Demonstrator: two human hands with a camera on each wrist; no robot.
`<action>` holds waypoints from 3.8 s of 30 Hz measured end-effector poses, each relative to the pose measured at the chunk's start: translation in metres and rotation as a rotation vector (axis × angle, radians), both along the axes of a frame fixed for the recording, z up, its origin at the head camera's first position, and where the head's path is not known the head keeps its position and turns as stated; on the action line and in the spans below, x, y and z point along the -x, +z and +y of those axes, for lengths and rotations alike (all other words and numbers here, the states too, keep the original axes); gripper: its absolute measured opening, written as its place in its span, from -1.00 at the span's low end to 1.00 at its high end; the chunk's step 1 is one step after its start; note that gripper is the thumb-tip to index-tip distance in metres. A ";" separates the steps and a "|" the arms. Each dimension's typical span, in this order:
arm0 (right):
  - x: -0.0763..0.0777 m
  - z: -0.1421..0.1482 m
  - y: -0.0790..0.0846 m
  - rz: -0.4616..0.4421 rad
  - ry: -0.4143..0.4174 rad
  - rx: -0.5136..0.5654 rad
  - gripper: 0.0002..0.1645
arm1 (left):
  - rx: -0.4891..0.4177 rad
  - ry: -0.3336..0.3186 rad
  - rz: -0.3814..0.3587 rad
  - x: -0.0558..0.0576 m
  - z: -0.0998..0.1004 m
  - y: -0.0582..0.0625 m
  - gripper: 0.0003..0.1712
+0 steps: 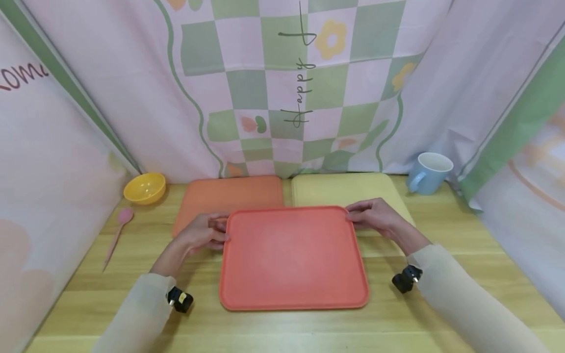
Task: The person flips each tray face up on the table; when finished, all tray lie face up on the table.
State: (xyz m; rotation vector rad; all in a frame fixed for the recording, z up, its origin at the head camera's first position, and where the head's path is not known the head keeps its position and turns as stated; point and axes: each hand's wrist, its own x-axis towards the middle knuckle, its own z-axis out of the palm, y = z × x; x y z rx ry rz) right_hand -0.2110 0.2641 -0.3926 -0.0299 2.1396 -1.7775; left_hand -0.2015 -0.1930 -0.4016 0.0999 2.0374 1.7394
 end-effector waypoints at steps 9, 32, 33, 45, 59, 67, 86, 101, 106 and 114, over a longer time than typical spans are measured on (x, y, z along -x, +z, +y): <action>-0.001 0.003 -0.001 -0.010 0.014 0.000 -0.48 | 0.015 0.058 0.015 0.001 0.002 -0.001 -0.51; -0.009 0.004 0.001 0.032 0.124 -0.209 -0.66 | 0.132 0.042 0.000 -0.005 -0.001 -0.004 -0.78; -0.010 0.005 0.001 0.025 0.131 -0.213 -0.67 | 0.132 0.018 0.001 -0.006 -0.002 -0.004 -0.77; -0.020 0.003 -0.001 0.045 0.261 -0.293 -0.84 | 0.195 -0.118 -0.016 -0.010 -0.005 -0.005 -0.90; -0.019 0.011 0.005 0.071 0.293 -0.330 -0.72 | 0.256 -0.148 0.139 -0.004 0.005 0.011 -0.70; -0.013 0.026 0.010 0.129 0.234 -0.299 -0.54 | 0.296 -0.122 0.307 0.005 0.031 0.024 -0.62; -0.004 0.058 0.007 0.263 0.090 -0.380 -0.37 | 0.092 0.023 0.220 0.031 0.113 0.005 -0.54; 0.006 0.102 -0.001 0.282 -0.044 -0.411 -0.32 | 0.135 -0.032 0.231 0.051 0.149 0.007 -0.38; 0.007 0.118 -0.007 0.275 -0.103 -0.438 -0.28 | 0.189 -0.019 0.253 0.053 0.158 0.004 -0.31; 0.010 0.135 -0.012 0.240 -0.179 -0.460 -0.26 | 0.207 -0.032 0.270 0.057 0.168 0.006 -0.27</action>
